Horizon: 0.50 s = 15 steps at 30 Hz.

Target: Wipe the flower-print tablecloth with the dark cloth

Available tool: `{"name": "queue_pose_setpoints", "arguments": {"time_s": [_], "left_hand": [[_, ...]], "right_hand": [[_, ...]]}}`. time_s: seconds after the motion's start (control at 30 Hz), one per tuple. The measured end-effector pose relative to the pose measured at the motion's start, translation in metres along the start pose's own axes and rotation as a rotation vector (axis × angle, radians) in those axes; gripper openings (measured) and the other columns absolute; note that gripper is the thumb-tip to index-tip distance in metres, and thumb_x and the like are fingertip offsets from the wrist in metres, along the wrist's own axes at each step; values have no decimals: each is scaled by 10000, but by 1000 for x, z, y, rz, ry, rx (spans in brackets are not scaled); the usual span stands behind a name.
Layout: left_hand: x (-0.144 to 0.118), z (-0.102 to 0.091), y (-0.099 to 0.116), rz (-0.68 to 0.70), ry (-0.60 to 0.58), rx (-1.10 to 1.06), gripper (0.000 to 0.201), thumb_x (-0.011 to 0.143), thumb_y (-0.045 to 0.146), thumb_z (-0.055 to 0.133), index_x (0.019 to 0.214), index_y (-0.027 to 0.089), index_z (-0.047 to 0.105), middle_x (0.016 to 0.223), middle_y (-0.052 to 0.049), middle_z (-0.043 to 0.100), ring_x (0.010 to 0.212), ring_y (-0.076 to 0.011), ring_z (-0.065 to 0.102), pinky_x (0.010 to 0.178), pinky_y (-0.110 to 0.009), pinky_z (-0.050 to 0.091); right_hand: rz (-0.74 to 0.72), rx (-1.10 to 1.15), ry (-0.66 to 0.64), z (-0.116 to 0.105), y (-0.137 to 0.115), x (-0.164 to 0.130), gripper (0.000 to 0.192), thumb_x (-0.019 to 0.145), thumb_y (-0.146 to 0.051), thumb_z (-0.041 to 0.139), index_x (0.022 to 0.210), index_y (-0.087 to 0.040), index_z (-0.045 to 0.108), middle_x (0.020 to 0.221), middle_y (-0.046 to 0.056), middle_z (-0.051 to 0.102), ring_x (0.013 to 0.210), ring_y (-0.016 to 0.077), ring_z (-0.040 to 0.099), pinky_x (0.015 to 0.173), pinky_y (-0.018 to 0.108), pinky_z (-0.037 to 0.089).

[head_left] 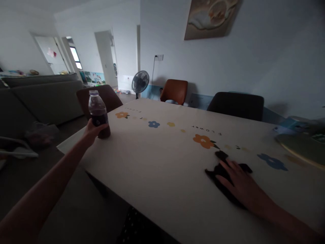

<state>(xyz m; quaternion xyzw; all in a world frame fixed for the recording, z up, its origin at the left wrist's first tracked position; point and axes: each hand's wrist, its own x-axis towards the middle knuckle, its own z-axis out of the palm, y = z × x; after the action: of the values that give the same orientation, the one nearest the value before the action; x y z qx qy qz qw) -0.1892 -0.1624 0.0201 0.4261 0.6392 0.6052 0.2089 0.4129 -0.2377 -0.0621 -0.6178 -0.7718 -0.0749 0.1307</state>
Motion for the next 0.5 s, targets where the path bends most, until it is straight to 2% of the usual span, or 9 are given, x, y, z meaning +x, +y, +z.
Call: {"name": "queue_pose_setpoints", "arguments": {"time_s": [0.07, 0.17, 0.27, 0.37, 0.5], "left_hand": [[10, -8, 2, -66, -107, -113, 537, 647, 148, 754, 1129, 77, 529, 981, -25, 625, 877, -149, 566, 916, -355, 480], [19, -19, 3, -137, -222, -240, 464, 586, 93, 716, 1022, 82, 559, 974, -39, 650, 884, -156, 584, 941, -345, 467], [22, -24, 0, -156, -263, -312, 439, 541, 122, 711, 958, 85, 583, 1019, -67, 664, 929, -180, 595, 952, -343, 458], [22, -25, -6, -135, -274, -345, 545, 466, 160, 768, 985, 83, 619, 1028, -74, 675, 945, -209, 604, 943, -357, 467], [22, -28, -14, -116, -294, -368, 643, 405, 261, 891, 977, 95, 650, 989, -87, 683, 899, -224, 614, 925, -383, 483]], "right_hand": [[-42, 3, -49, -2, -19, 17, 885, 879, -786, 217, 1375, -124, 533, 1505, 191, 389, 1400, 383, 334, 1078, 626, 380], [-143, 34, -146, -6, -59, 51, 859, 903, -757, 234, 1428, -124, 481, 1537, 175, 338, 1427, 363, 283, 1101, 597, 361], [-235, 53, -246, -6, -107, 90, 824, 938, -697, 237, 1474, -98, 421, 1571, 172, 257, 1460, 339, 198, 1156, 559, 277], [-325, 65, -327, -1, -160, 130, 797, 963, -647, 247, 1516, -80, 340, 1601, 157, 161, 1483, 310, 101, 1192, 533, 176], [-417, 118, -376, 10, -234, 180, 773, 972, -639, 289, 1537, -112, 302, 1617, 128, 110, 1492, 290, 38, 1203, 507, 115]]}}
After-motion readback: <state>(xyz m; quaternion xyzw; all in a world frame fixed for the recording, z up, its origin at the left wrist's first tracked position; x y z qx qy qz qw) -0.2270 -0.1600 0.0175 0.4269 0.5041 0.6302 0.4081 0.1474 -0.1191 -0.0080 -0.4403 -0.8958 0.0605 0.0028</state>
